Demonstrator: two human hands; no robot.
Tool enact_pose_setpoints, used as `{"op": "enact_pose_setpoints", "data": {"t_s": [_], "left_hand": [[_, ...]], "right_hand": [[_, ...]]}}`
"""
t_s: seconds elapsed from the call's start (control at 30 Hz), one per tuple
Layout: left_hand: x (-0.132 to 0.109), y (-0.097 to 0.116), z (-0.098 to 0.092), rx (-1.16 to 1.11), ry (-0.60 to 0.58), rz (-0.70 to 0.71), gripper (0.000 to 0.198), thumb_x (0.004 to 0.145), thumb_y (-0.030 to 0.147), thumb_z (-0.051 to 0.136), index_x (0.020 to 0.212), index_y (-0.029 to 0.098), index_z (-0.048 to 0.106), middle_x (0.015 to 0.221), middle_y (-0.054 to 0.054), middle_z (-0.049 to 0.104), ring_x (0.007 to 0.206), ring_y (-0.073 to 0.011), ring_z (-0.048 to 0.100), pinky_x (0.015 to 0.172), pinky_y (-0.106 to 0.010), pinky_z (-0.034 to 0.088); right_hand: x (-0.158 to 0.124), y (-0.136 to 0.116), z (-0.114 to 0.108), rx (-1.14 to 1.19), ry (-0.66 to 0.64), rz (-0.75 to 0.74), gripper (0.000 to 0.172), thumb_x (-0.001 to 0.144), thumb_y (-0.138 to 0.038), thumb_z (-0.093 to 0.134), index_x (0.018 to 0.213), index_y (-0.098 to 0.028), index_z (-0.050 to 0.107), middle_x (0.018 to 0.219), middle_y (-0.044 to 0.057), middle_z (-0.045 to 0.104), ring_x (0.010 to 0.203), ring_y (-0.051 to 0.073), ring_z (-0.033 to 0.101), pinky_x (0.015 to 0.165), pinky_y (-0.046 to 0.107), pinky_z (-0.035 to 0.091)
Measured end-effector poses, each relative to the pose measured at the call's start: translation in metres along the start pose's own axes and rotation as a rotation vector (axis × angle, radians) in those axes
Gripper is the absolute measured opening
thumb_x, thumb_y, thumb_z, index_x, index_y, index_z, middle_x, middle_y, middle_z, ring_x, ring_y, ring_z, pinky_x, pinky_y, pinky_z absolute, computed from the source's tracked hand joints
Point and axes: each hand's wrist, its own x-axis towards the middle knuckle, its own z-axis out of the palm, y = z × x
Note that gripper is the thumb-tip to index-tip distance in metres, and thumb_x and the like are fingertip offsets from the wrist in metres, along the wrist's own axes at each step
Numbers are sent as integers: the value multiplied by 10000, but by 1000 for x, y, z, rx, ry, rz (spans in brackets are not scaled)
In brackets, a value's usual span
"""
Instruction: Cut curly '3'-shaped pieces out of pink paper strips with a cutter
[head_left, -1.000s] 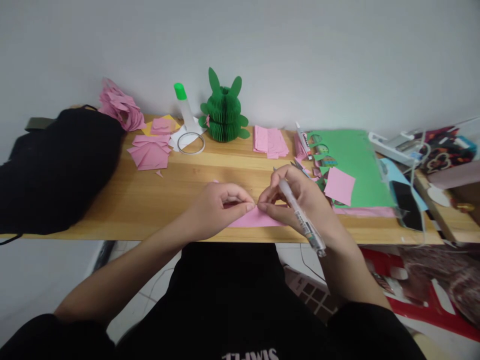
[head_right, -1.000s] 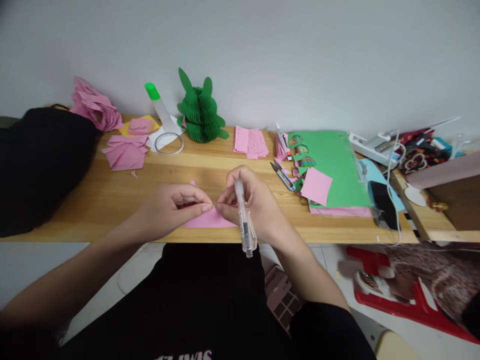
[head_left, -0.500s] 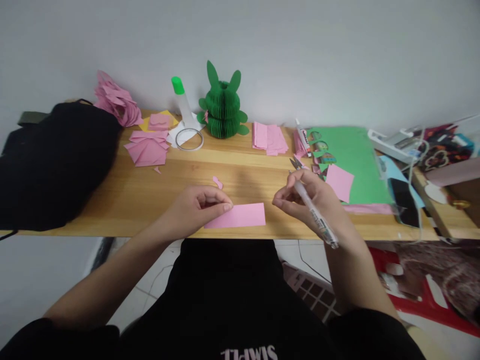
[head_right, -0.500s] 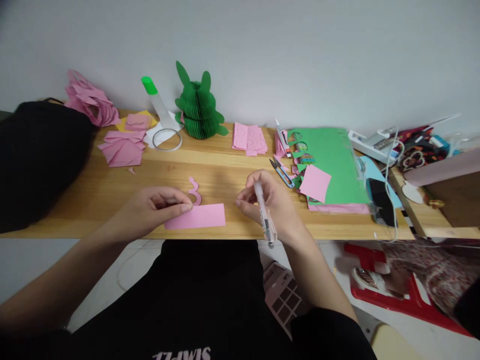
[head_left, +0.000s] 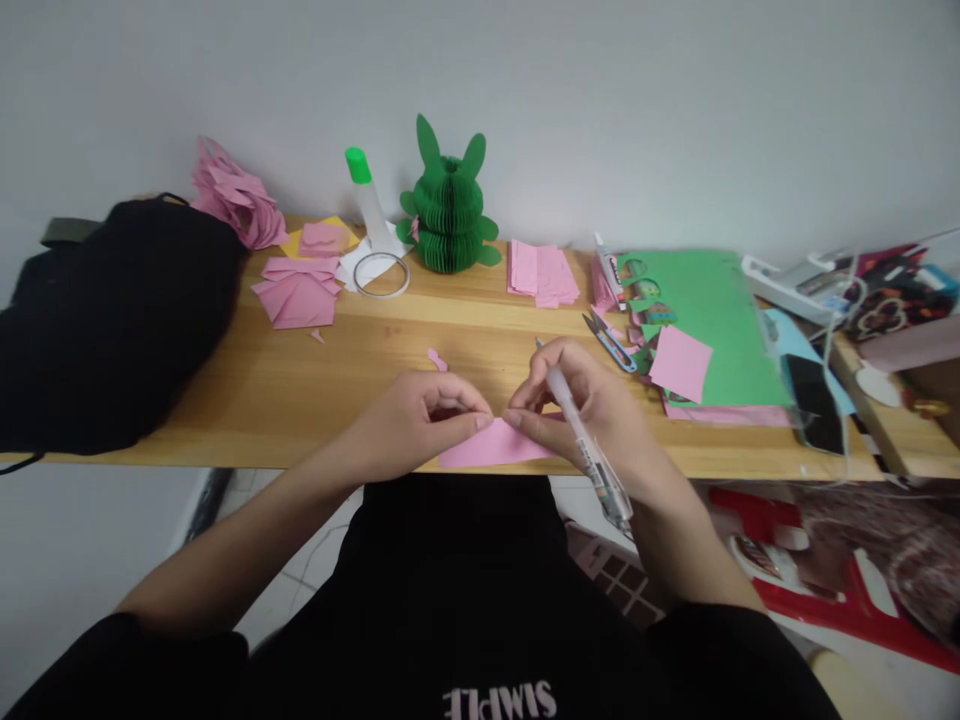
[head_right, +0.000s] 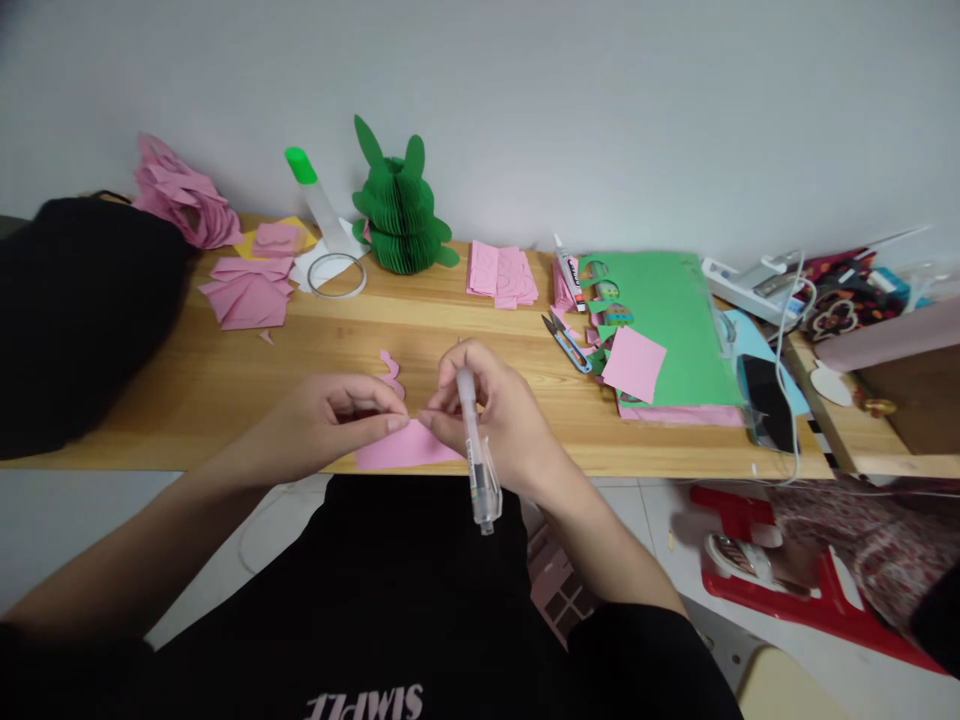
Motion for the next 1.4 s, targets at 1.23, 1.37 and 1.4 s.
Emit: {"op": "enact_pose_setpoints", "data": {"t_s": [1.23, 1.37, 1.4], "left_hand": [[8, -22, 5, -254, 136, -73, 413, 725, 380, 784, 1080, 173, 742, 599, 42, 578, 531, -91, 511, 534, -201, 440], [0, -25, 5, -237, 132, -78, 427, 746, 386, 778, 1112, 169, 738, 564, 51, 533, 510, -87, 459, 525, -205, 390], [-2, -26, 6, -234, 139, -69, 418, 751, 380, 775, 1110, 169, 738, 546, 58, 513, 500, -82, 431, 514, -201, 365]], "right_hand": [[20, 32, -23, 233, 312, -13, 363, 670, -369, 841, 786, -245, 520, 576, -100, 509, 494, 83, 519, 498, 231, 481], [19, 32, -23, 238, 367, -41, 309, 691, -351, 798, 798, -245, 528, 556, -97, 533, 486, 92, 540, 504, 240, 487], [18, 32, -23, 233, 369, -44, 295, 702, -356, 784, 800, -245, 528, 559, -92, 549, 487, 94, 545, 505, 244, 487]]}}
